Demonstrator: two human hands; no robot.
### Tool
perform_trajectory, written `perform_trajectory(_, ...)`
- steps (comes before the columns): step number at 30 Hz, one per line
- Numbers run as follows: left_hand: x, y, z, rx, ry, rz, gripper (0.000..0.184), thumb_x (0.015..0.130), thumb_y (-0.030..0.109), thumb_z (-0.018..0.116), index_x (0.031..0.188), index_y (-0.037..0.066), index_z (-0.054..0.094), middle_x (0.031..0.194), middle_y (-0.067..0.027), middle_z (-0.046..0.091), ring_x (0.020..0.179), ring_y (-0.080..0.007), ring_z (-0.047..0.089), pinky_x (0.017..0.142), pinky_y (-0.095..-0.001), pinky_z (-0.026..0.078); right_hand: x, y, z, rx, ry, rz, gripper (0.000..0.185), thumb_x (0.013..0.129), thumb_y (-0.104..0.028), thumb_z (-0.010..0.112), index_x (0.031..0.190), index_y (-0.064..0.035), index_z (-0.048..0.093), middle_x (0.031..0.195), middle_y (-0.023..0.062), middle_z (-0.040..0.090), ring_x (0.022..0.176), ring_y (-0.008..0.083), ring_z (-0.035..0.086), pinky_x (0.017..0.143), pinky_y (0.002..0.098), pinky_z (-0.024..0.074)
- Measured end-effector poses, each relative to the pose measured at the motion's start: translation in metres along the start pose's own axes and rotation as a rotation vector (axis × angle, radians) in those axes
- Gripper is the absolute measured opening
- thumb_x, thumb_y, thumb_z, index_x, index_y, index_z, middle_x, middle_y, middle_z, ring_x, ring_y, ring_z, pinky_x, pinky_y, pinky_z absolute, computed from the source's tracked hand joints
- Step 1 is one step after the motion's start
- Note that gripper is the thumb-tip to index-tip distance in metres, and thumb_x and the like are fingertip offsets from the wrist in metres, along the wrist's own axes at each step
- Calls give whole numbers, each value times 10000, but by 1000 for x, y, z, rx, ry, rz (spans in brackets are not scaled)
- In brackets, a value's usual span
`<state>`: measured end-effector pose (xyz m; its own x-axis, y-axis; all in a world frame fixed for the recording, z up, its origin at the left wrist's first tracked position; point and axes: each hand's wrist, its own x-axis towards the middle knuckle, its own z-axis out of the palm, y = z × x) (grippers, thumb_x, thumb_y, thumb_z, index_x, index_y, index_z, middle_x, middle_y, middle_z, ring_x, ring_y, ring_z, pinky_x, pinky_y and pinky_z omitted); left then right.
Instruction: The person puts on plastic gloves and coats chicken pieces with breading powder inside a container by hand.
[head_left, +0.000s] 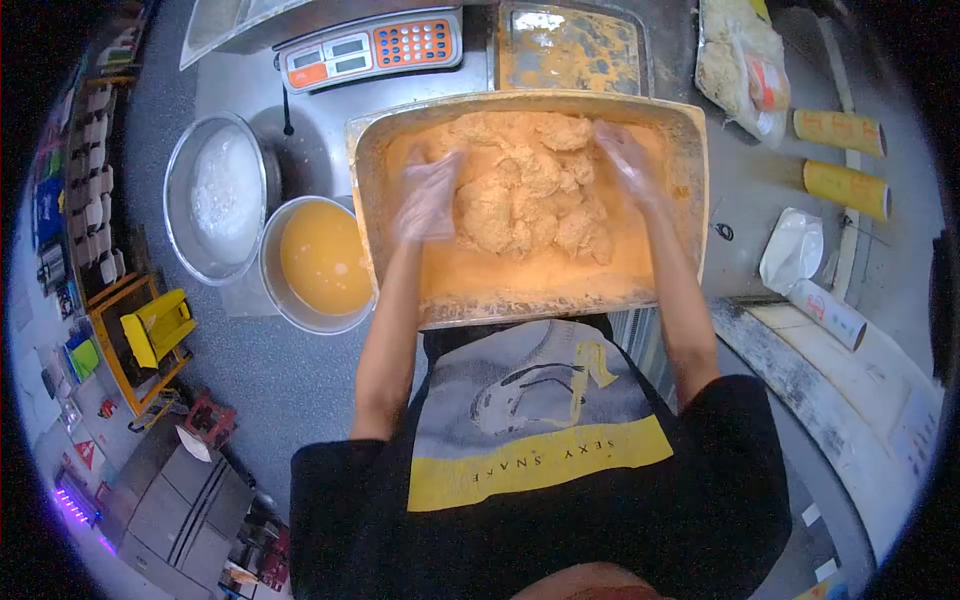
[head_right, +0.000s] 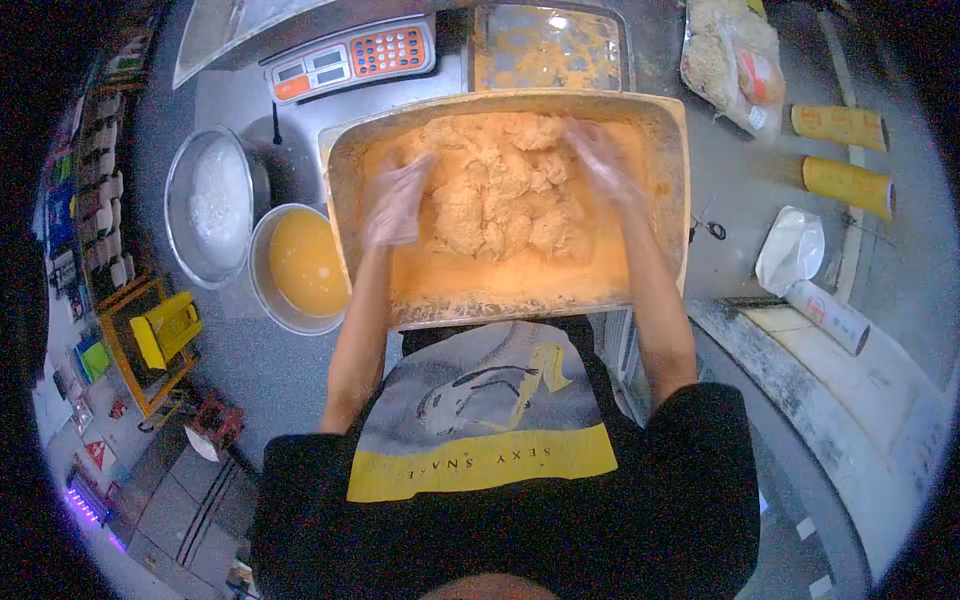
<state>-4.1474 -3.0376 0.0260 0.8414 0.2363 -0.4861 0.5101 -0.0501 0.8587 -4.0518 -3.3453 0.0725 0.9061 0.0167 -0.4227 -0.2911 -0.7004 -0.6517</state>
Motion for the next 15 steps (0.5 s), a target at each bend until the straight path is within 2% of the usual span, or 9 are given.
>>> perform_trajectory(1,9,-4,4,-15,-19,120,548,889,419,641,1255,21,555,1095,-113,639,1052,-195,560,987,-310,405,12,7,23,90,-50,-87,542,889,-421,618,1244,-14,572,1294,135,557,1185,238,538,966,336,451)
perform_trajectory(4,21,18,30,109,2,31,582,917,477,578,1219,-21,575,1183,-142,614,1118,-215,537,1019,-323,371,16,-13,41,145,-183,-251,578,887,-445,617,1263,-10,561,1339,158,529,1234,251,507,995,366,436)
perform_trajectory(6,9,18,29,124,-242,142,656,897,531,579,1234,-31,560,1200,-152,611,1116,-225,546,1010,-347,383,-6,-18,48,111,-292,-294,576,888,-442,619,1266,-12,560,1347,155,521,1241,246,498,997,371,434)
perform_trajectory(8,-27,55,23,212,-304,163,646,895,522,589,1232,-29,560,1191,-153,617,1113,-221,548,1002,-346,388,-23,-27,45,386,-476,-19,470,911,-341,621,1238,-6,580,1328,126,531,1191,211,532,970,345,448)
perform_trajectory(9,-40,68,23,294,-370,168,637,894,514,598,1230,-26,560,1181,-154,622,1111,-216,549,995,-345,394,-36,-28,35,384,-470,-25,470,911,-341,621,1238,-6,580,1328,126,531,1191,211,532,970,345,448)
perform_trajectory(11,-35,41,17,283,-346,150,631,890,504,610,1241,-18,553,1192,-158,618,1138,-205,542,1007,-337,386,-62,-30,8,491,-572,-113,394,915,-209,624,1241,7,569,1310,104,537,1133,170,561,948,304,454)
perform_trajectory(12,-44,39,9,382,-251,148,622,899,496,601,1259,-8,543,1217,-163,606,1161,-209,535,1026,-332,372,-69,-34,0,495,-569,-121,394,915,-209,624,1241,7,569,1310,104,537,1133,170,561,948,304,454)
perform_trajectory(14,-65,43,5,484,-158,140,614,907,488,593,1277,1,532,1242,-169,595,1184,-213,529,1045,-327,359,-85,-35,-9,257,-87,-221,368,909,-145,625,1231,23,567,1262,105,565,1071,142,585,911,275,468)
perform_trajectory(15,-76,58,8,182,-47,202,636,910,502,579,1313,16,498,1290,-164,557,1215,-226,502,1058,-354,350,-89,-35,-8,262,-84,-223,368,909,-145,625,1231,23,567,1262,105,565,1071,142,585,911,275,468)
